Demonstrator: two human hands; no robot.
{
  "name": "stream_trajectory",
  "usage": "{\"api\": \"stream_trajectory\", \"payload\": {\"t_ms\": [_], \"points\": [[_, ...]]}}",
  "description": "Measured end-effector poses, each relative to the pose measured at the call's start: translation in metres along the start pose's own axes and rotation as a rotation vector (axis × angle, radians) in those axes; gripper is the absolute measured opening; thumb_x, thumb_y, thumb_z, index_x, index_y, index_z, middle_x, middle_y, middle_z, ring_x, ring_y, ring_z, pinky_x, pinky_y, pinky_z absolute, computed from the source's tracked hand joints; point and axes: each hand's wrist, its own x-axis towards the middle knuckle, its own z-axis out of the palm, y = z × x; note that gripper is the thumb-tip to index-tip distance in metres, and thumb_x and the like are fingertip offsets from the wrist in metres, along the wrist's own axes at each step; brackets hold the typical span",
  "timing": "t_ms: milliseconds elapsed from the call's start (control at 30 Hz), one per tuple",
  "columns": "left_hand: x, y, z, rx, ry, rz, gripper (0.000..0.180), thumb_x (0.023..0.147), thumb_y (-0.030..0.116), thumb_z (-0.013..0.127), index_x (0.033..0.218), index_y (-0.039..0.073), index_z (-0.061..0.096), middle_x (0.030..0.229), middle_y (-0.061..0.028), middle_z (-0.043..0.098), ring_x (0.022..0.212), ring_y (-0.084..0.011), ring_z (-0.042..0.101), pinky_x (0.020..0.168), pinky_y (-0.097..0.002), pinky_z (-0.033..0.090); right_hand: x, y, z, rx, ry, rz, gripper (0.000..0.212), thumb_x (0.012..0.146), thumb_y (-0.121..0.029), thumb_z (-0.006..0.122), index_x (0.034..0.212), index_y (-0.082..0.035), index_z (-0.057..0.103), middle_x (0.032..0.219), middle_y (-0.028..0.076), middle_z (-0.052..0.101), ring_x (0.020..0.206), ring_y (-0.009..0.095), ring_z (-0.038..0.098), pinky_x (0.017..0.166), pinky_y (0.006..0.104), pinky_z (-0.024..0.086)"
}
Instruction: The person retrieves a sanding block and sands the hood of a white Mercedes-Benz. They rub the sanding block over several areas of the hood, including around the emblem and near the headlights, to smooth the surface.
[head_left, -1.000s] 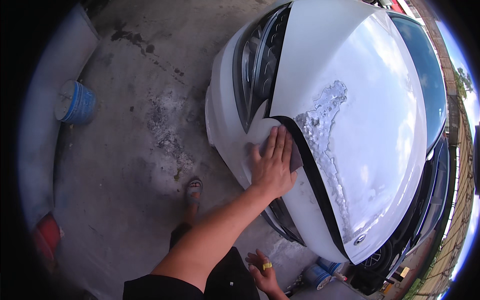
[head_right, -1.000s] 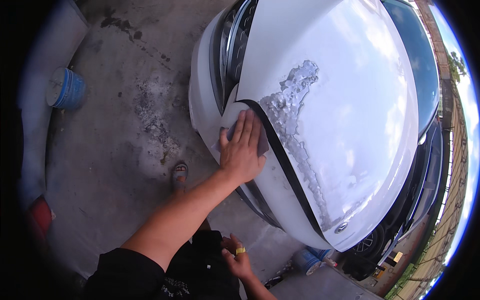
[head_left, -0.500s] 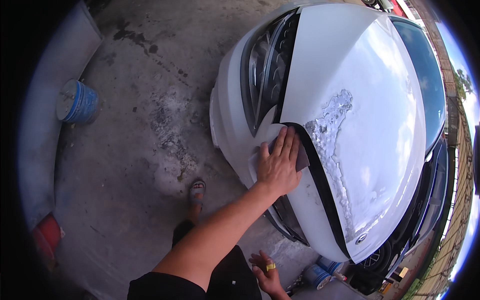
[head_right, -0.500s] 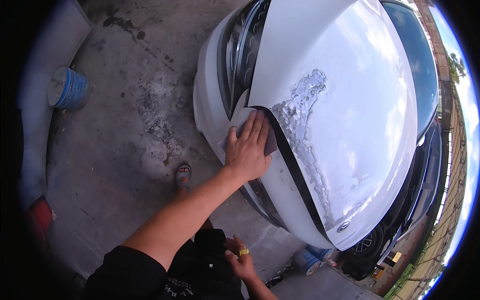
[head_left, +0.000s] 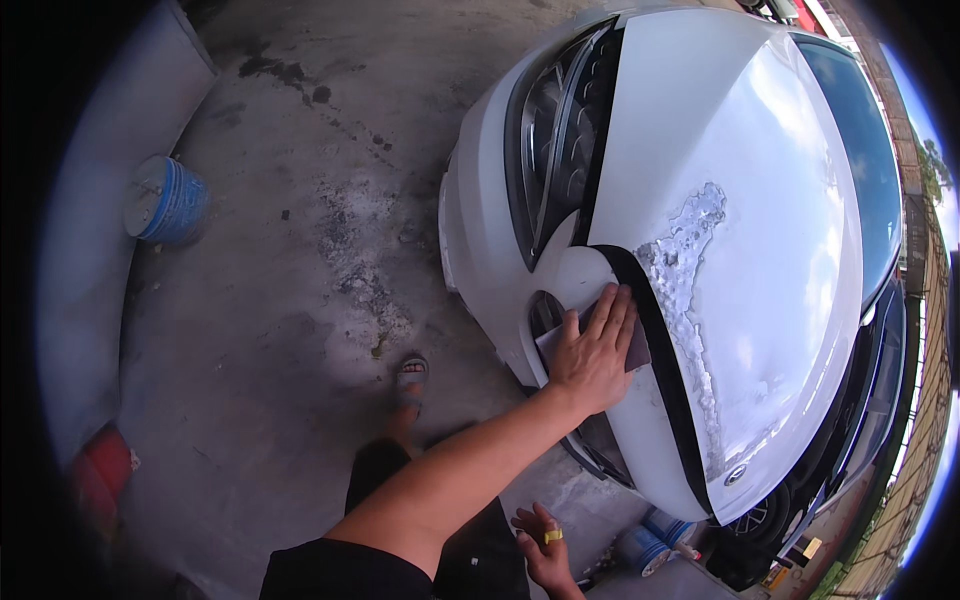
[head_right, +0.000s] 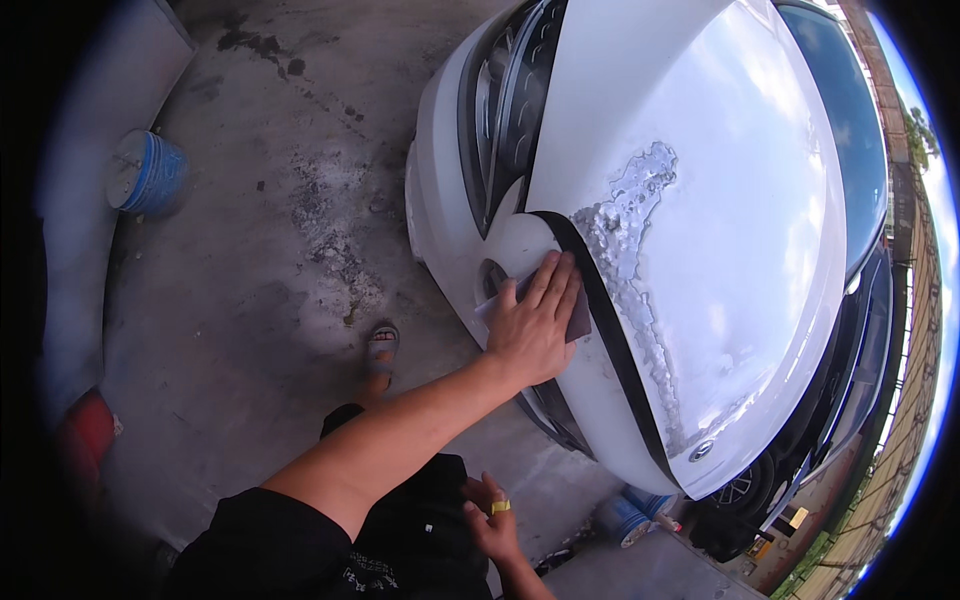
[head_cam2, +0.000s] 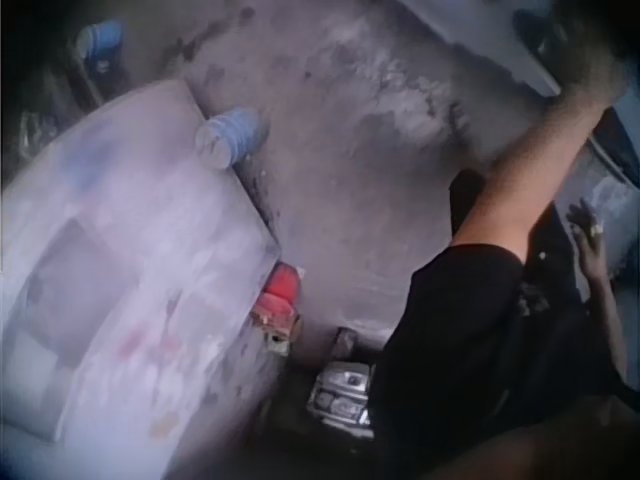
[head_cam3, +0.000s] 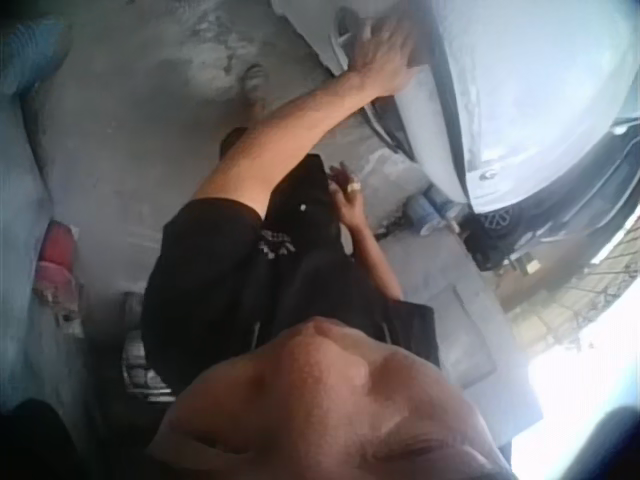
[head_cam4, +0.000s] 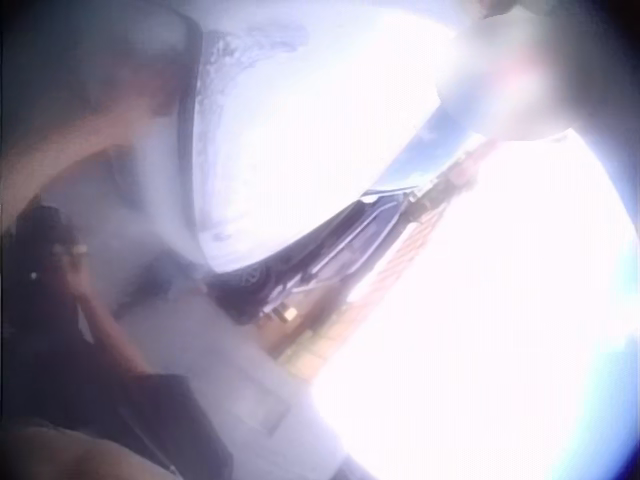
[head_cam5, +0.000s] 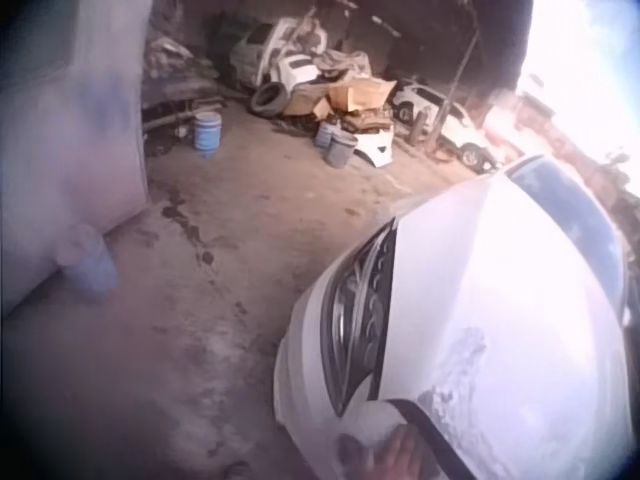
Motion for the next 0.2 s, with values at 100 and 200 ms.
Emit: {"api": "stream_trajectory", "payload": {"t_ms": [100,200], "points": [[0.02,-0.016,-0.007,0.036,-0.003,-0.055,0.082,0.076,0.039,0.067,0.146,0.004,0.041,0.157,-0.0147,0.03,0.148,-0.0245,0.021,0.101,-0.0542,0.029,-0.004,-0.004,0.002,0.022,0.023,0.035,0.061,0.095,-0.011,0.059,0.147,0.002,0.028,0.137,0.022,0.052,0.124,0.029,0.056,0.104,0.0414,0.044],[0.018,-0.016,-0.001,0.054,0.01,-0.096,0.088,0.075,0.039,0.068,0.15,0.006,0.035,0.16,-0.0148,0.026,0.15,-0.0249,0.019,0.103,-0.0542,0.027,-0.007,0.005,0.002,0.168,0.064,0.036,0.063,0.096,-0.013,0.059,0.148,0.002,0.027,0.14,0.023,0.048,0.127,0.034,0.052,0.107,0.0425,0.042]]}}
